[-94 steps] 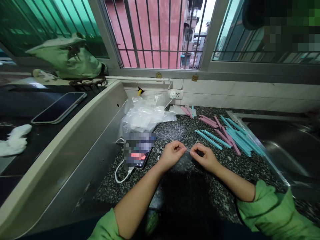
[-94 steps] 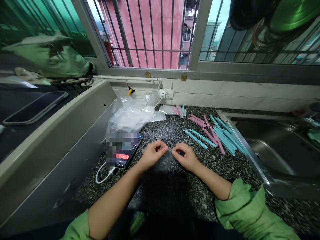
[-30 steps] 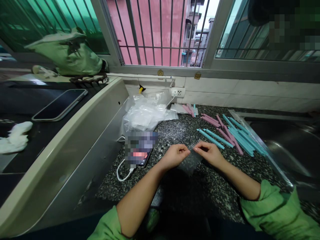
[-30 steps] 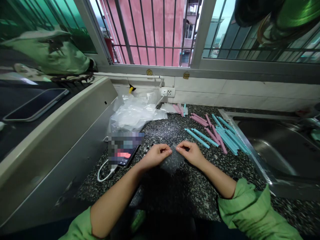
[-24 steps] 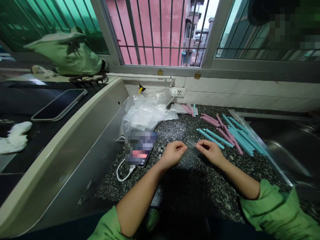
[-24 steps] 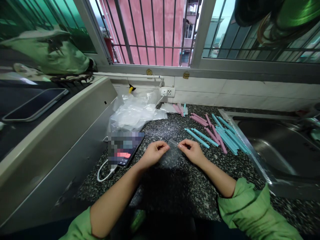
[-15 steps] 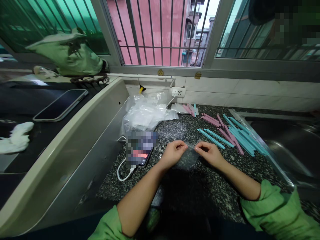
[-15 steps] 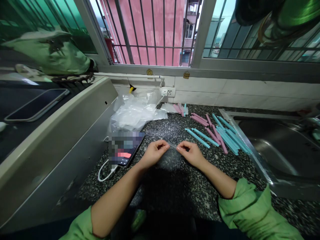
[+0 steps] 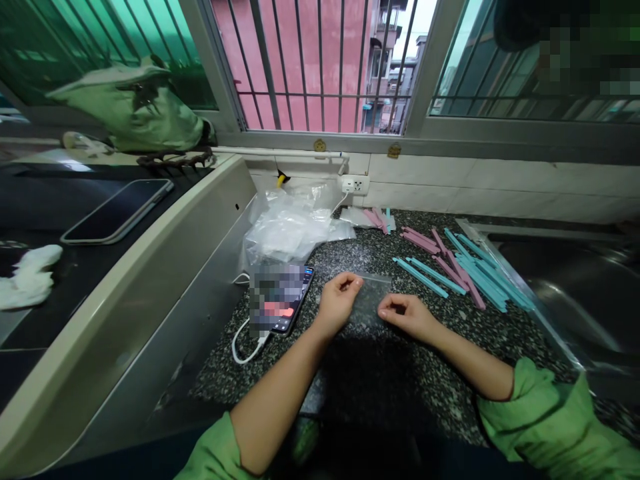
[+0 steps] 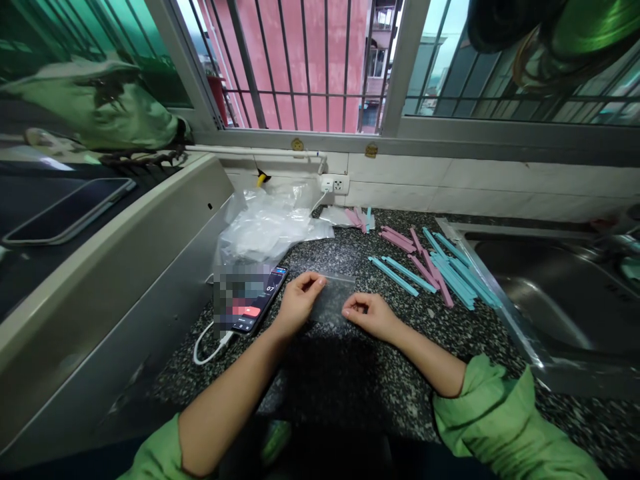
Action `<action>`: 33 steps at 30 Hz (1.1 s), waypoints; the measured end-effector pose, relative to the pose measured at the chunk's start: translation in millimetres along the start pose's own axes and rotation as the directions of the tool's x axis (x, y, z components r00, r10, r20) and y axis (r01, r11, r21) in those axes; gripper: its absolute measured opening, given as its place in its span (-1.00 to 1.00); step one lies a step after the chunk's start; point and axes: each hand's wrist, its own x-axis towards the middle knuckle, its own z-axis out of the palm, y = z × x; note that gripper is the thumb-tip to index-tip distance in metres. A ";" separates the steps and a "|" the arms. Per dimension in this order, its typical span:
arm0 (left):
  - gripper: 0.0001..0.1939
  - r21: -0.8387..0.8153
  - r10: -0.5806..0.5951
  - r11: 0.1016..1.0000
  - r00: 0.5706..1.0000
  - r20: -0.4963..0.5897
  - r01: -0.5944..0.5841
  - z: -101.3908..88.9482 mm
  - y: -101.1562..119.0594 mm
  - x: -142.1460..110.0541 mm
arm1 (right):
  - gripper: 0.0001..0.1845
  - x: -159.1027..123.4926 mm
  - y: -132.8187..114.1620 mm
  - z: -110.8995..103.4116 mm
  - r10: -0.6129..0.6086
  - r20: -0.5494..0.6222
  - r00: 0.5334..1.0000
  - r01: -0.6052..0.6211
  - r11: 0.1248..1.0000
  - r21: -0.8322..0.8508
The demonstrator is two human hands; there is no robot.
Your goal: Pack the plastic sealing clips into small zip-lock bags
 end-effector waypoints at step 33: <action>-0.84 0.017 -0.150 0.989 0.983 0.101 0.149 8.8 -4.8 -2.0 | -0.63 11.0 51.7 -127.3 0.230 -0.584 0.778 -0.626 0.347 -0.698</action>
